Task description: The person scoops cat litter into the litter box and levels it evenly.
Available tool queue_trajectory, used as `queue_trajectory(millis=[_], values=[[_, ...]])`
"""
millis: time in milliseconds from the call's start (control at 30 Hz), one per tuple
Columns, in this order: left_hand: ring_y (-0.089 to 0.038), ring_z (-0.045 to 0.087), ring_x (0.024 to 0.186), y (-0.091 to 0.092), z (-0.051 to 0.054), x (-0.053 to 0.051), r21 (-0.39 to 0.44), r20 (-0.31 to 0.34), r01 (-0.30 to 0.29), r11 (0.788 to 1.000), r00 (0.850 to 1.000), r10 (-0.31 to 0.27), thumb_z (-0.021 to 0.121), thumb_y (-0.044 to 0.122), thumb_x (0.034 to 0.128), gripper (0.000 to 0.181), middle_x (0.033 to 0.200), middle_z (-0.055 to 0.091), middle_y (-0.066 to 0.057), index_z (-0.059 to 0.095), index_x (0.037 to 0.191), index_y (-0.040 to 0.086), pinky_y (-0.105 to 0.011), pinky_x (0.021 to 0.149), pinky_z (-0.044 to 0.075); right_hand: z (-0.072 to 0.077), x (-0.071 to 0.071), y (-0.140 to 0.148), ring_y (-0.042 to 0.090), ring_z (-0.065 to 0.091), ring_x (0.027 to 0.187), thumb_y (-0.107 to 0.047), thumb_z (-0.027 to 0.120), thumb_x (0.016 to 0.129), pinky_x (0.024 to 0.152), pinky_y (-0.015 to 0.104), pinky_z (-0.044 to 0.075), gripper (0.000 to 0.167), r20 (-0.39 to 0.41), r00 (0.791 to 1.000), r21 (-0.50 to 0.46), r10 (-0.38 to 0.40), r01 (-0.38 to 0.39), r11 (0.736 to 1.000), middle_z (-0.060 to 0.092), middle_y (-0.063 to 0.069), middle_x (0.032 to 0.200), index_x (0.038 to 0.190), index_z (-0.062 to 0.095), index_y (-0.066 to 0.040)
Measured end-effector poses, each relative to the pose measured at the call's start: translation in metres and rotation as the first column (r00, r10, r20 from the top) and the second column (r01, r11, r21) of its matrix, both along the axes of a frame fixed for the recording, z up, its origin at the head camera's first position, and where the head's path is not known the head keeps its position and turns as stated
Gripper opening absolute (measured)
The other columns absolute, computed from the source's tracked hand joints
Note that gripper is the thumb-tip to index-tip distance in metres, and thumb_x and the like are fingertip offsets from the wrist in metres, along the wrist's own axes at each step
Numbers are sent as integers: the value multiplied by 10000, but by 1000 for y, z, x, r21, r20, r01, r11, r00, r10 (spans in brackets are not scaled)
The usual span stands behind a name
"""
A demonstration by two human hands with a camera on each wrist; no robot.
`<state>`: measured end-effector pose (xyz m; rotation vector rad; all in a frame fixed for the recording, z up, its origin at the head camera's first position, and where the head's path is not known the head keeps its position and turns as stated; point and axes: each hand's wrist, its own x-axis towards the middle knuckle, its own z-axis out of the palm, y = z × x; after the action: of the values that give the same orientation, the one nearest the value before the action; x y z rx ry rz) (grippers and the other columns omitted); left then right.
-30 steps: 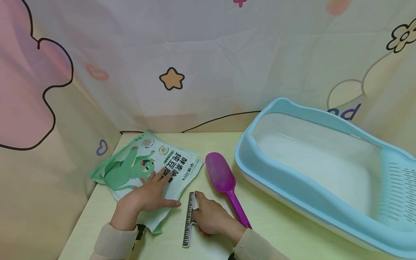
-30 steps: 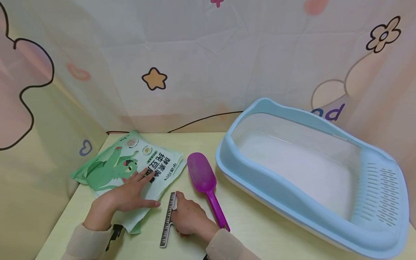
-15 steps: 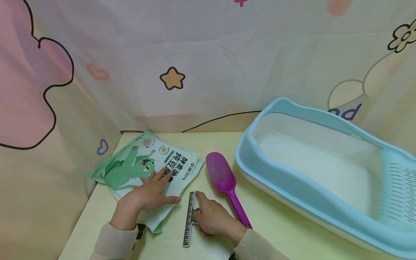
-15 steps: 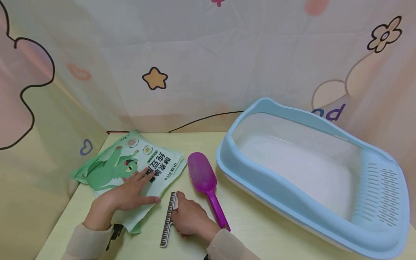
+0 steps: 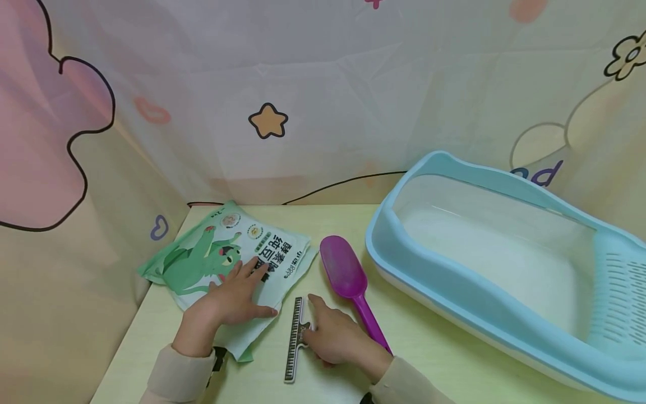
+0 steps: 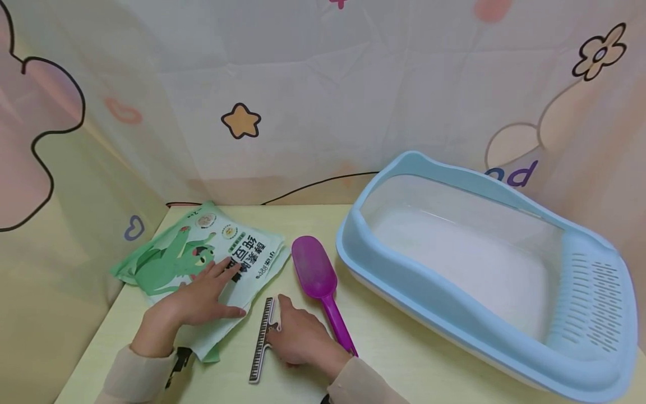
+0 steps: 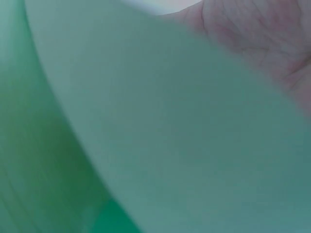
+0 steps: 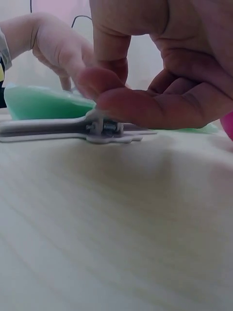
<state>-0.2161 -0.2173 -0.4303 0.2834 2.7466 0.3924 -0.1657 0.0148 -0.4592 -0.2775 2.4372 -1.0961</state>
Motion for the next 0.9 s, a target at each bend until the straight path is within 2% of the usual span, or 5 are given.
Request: queue_trajectory(millis=[333,633,900], values=[[-526,100,1570,1,-2,-2,0,-13,2,1000,1000,-2,815,523,821,1019,1725,178,-156,307,1631,170,-888,1051,174,8,0,10,147,556,401,-166,615,967,454,342,500,732,21,1000,-72,-5,6,997,604,45,568,1613,285,-67],[-507,101,1577,-1,-1,-3,11,-18,29,1000,999,-29,780,450,871,945,1715,221,-153,306,1630,145,-886,1053,171,10,1,19,145,564,418,-177,620,956,464,338,480,656,-30,1000,-88,-6,3,996,603,30,614,1549,378,-33],[-488,144,1576,-2,2,-3,35,-38,59,998,998,-58,747,359,902,864,1697,267,-162,325,1620,128,-868,1078,169,14,-1,31,141,600,481,-227,609,958,588,337,454,446,-138,990,12,-28,30,999,618,-11,730,1364,543,-57]])
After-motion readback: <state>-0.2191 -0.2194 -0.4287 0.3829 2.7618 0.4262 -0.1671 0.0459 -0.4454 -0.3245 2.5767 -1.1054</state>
